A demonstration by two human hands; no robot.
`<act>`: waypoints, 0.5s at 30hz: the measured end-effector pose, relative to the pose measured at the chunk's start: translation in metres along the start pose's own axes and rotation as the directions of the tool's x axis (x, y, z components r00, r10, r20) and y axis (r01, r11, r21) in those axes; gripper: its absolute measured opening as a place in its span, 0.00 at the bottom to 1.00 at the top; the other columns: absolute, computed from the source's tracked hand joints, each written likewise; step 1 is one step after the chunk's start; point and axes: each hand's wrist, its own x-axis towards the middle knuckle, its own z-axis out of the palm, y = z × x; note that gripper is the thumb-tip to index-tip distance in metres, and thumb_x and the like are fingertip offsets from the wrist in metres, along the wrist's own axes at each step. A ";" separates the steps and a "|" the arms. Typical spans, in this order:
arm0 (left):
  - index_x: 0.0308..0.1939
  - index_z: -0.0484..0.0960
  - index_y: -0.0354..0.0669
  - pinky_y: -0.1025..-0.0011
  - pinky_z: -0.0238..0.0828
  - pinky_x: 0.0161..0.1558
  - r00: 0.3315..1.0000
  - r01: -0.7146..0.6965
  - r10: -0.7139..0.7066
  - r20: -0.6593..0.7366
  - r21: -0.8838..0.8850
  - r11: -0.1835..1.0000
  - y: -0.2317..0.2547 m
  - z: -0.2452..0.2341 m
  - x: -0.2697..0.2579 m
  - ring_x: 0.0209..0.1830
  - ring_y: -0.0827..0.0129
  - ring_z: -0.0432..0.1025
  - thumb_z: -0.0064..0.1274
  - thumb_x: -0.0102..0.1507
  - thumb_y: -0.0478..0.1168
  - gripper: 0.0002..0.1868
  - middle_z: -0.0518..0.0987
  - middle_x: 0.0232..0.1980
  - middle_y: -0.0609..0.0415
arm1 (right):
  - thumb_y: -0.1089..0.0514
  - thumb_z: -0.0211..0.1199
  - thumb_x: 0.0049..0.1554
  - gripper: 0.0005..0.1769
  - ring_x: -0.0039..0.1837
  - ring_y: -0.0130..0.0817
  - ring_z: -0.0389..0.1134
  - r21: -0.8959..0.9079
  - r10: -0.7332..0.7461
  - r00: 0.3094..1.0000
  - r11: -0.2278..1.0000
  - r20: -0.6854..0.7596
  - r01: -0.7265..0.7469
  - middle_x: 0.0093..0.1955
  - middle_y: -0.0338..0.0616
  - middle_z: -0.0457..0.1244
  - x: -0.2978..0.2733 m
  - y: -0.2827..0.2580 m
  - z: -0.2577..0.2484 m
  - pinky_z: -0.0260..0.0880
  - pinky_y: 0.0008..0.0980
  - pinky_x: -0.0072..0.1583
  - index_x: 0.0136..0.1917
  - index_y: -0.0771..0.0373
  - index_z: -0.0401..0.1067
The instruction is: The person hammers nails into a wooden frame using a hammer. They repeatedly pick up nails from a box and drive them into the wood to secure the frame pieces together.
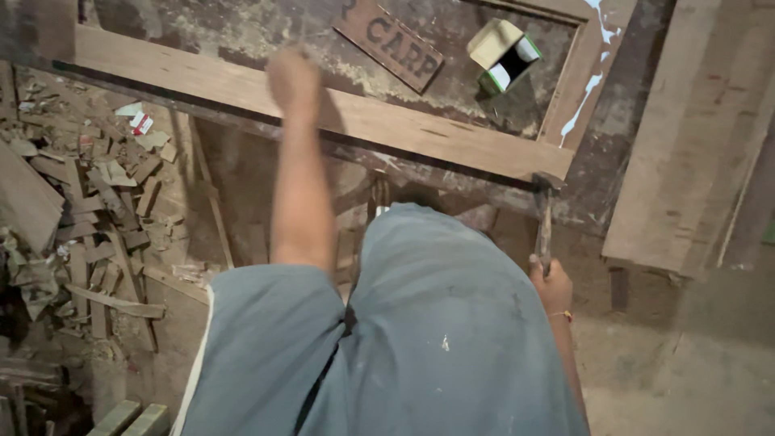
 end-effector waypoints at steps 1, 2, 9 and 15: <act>0.37 0.88 0.38 0.50 0.74 0.46 0.997 0.054 -0.061 0.053 0.134 0.989 -0.010 -0.004 0.007 0.43 0.42 0.78 0.56 0.60 0.42 0.12 0.84 0.41 0.36 | 0.33 0.58 0.63 0.30 0.46 0.62 0.71 -0.008 0.016 1.000 1.000 0.007 -0.016 0.40 0.61 0.68 -0.001 -0.003 0.000 0.69 0.52 0.48 0.45 0.65 0.72; 0.36 0.88 0.37 0.50 0.74 0.45 0.992 0.095 -0.107 0.068 0.161 0.982 -0.018 -0.007 0.013 0.43 0.42 0.78 0.57 0.57 0.42 0.12 0.83 0.42 0.36 | 0.33 0.58 0.63 0.30 0.46 0.61 0.71 -0.016 0.031 0.999 0.999 0.013 -0.031 0.39 0.61 0.68 0.000 -0.005 0.000 0.69 0.52 0.48 0.44 0.65 0.72; 0.41 0.89 0.46 0.50 0.75 0.43 0.998 0.048 -0.051 0.023 0.147 0.988 -0.018 -0.005 0.016 0.42 0.44 0.78 0.56 0.55 0.39 0.12 0.84 0.40 0.39 | 0.34 0.59 0.61 0.29 0.43 0.60 0.71 0.021 0.051 0.999 0.998 0.001 -0.051 0.38 0.59 0.67 -0.004 -0.011 0.002 0.69 0.51 0.47 0.43 0.65 0.72; 0.38 0.91 0.55 0.54 0.76 0.45 0.669 -0.688 0.669 0.323 -0.072 0.722 0.026 0.008 -0.004 0.43 0.49 0.79 0.60 0.57 0.40 0.07 0.85 0.42 0.49 | 0.34 0.60 0.62 0.29 0.44 0.61 0.70 -0.028 0.040 0.999 0.999 -0.022 -0.041 0.38 0.60 0.67 -0.003 -0.013 -0.002 0.69 0.52 0.47 0.42 0.65 0.72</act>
